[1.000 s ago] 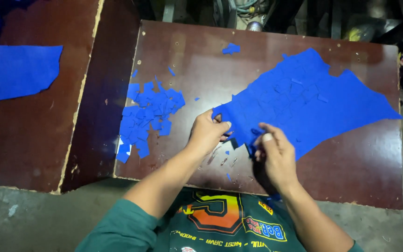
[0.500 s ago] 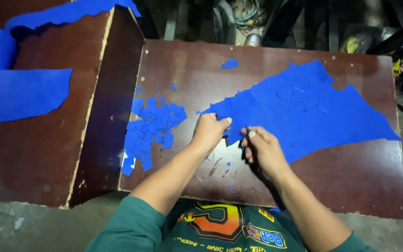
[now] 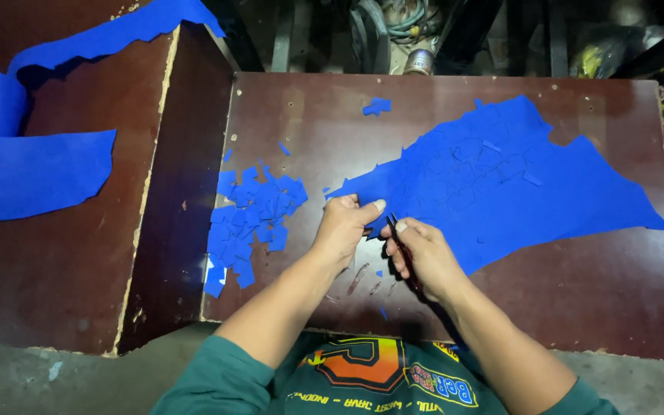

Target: Cutting out small pattern pieces from a blue fabric sheet using small scissors on a workbench.

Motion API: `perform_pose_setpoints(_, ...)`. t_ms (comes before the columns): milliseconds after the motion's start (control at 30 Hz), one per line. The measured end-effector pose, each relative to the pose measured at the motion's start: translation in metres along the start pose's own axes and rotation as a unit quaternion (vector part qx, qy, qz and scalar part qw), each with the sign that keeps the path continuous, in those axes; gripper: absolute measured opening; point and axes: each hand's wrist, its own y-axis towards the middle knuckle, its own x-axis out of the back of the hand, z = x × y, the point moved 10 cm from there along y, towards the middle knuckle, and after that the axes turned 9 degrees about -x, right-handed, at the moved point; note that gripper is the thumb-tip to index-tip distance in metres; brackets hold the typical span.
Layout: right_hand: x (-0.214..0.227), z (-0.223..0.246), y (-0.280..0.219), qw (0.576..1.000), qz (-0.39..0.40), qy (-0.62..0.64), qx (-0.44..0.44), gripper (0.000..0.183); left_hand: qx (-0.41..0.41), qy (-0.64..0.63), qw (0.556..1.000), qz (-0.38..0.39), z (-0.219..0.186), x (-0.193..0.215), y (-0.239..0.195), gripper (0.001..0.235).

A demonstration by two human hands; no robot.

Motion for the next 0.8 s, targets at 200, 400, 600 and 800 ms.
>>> perform_pose_setpoints(200, -0.008, 0.004, -0.003, 0.999, 0.02, 0.038, -0.005, 0.028, 0.012, -0.003, 1.0, -0.016, -0.008, 0.007, -0.003, 0.032)
perform_pose_setpoints(400, -0.008, 0.003, -0.001, 0.999, 0.025, 0.043, -0.006, 0.028, 0.009, -0.003, 1.0, -0.021, -0.007, 0.01, 0.0, 0.029)
perform_pose_setpoints(600, -0.01, 0.004, -0.003, 0.999, 0.017, 0.01, 0.027, 0.027, -0.006, 0.016, 0.999, -0.028, -0.01, 0.009, -0.008, 0.02)
perform_pose_setpoints(800, -0.013, 0.005, -0.004, 0.999, 0.015, 0.01, 0.04, 0.026, -0.016, 0.031, 0.999, -0.033, -0.021, 0.007, -0.015, 0.014)
